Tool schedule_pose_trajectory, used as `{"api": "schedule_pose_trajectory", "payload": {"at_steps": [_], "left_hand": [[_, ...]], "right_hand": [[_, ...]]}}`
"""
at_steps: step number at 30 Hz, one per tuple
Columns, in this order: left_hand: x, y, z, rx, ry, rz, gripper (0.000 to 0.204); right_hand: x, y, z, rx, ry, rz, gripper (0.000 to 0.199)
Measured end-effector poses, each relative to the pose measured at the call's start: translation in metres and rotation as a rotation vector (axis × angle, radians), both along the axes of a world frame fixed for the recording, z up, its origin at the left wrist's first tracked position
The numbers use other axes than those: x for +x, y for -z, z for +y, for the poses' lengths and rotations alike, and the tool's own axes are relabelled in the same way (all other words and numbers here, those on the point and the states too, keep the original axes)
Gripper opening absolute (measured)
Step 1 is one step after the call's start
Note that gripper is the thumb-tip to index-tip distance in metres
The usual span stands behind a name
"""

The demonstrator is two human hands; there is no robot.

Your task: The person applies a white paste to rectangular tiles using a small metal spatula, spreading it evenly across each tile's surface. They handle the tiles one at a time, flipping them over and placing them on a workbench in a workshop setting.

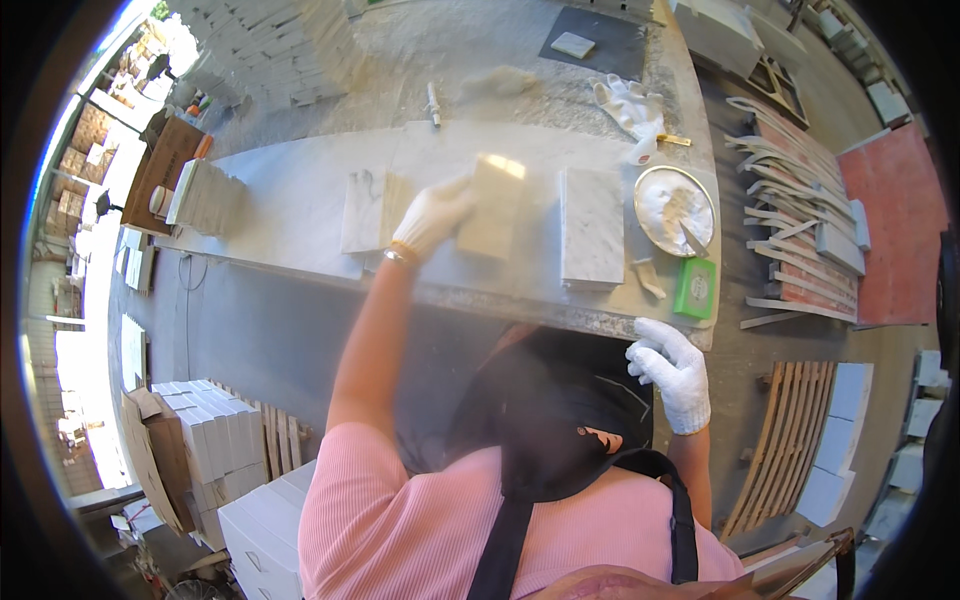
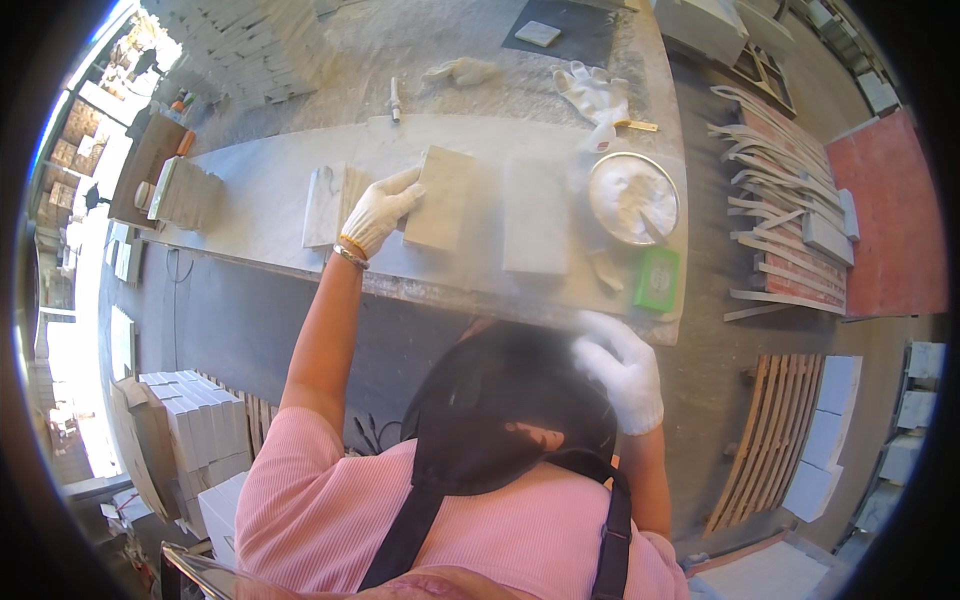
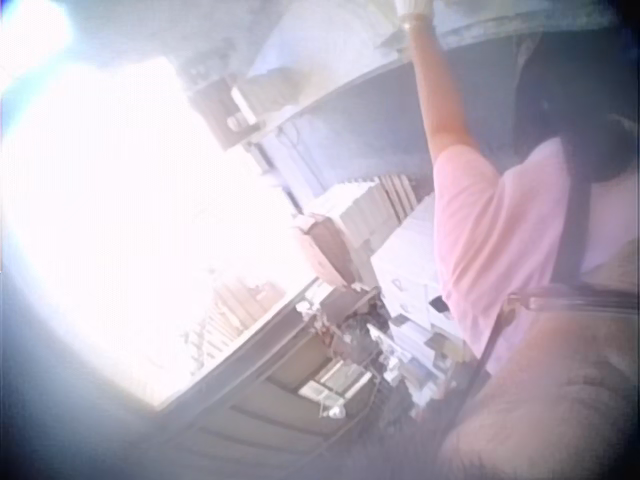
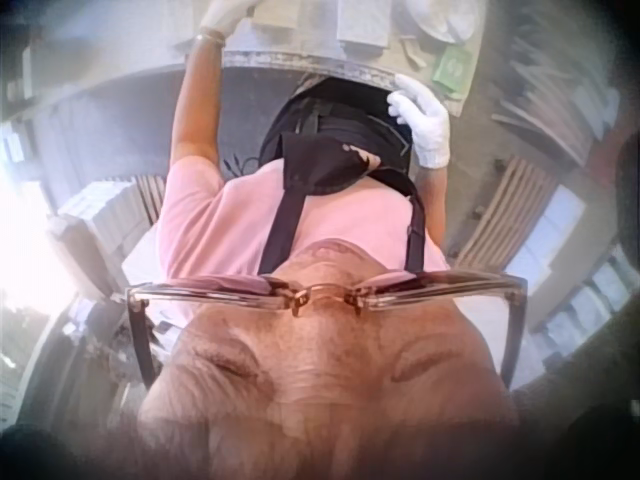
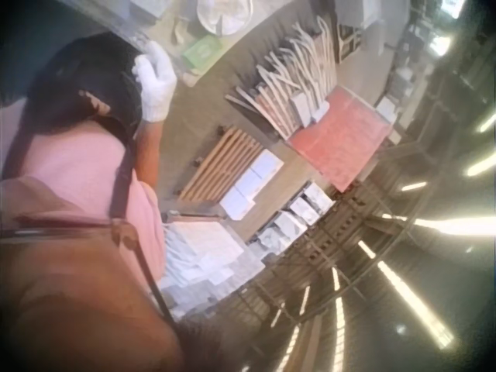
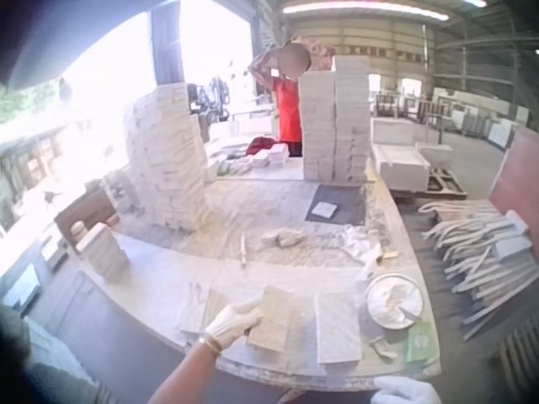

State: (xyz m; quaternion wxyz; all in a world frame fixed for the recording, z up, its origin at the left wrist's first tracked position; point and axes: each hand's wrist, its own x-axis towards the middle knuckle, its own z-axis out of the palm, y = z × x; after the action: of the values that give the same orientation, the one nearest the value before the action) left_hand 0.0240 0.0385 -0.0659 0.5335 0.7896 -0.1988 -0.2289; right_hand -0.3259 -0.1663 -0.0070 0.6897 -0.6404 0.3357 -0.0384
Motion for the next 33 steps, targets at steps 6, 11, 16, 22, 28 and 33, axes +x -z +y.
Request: {"api": "schedule_pose_trajectory", "payload": {"at_steps": [6, 11, 16, 22, 28, 33], "left_hand": [[-0.018, -0.030, 0.033, 0.173, -0.172, -0.123, 0.044], [-0.054, -0.017, 0.058, 0.326, -0.291, -0.401, 0.052], [-0.086, 0.008, 0.041, 0.403, -0.268, -0.449, 0.085], [-0.091, 0.024, -0.021, 0.500, -0.236, -0.671, 0.111], [-0.075, 0.024, -0.041, 0.567, -0.266, -0.580, 0.102], [-0.073, 0.017, -0.043, 0.477, -0.316, -0.538, 0.092]], "right_hand": [[0.006, 0.000, -0.006, -0.029, 0.027, 0.025, 0.042], [0.025, 0.000, -0.011, -0.081, 0.014, -0.028, 0.041], [0.034, -0.003, -0.012, -0.114, -0.010, -0.028, 0.042], [0.026, 0.008, -0.008, -0.092, -0.033, -0.036, 0.043], [0.011, 0.015, -0.010, -0.107, -0.018, 0.008, 0.042], [0.009, 0.015, -0.010, -0.077, -0.020, 0.047, 0.042]]}}
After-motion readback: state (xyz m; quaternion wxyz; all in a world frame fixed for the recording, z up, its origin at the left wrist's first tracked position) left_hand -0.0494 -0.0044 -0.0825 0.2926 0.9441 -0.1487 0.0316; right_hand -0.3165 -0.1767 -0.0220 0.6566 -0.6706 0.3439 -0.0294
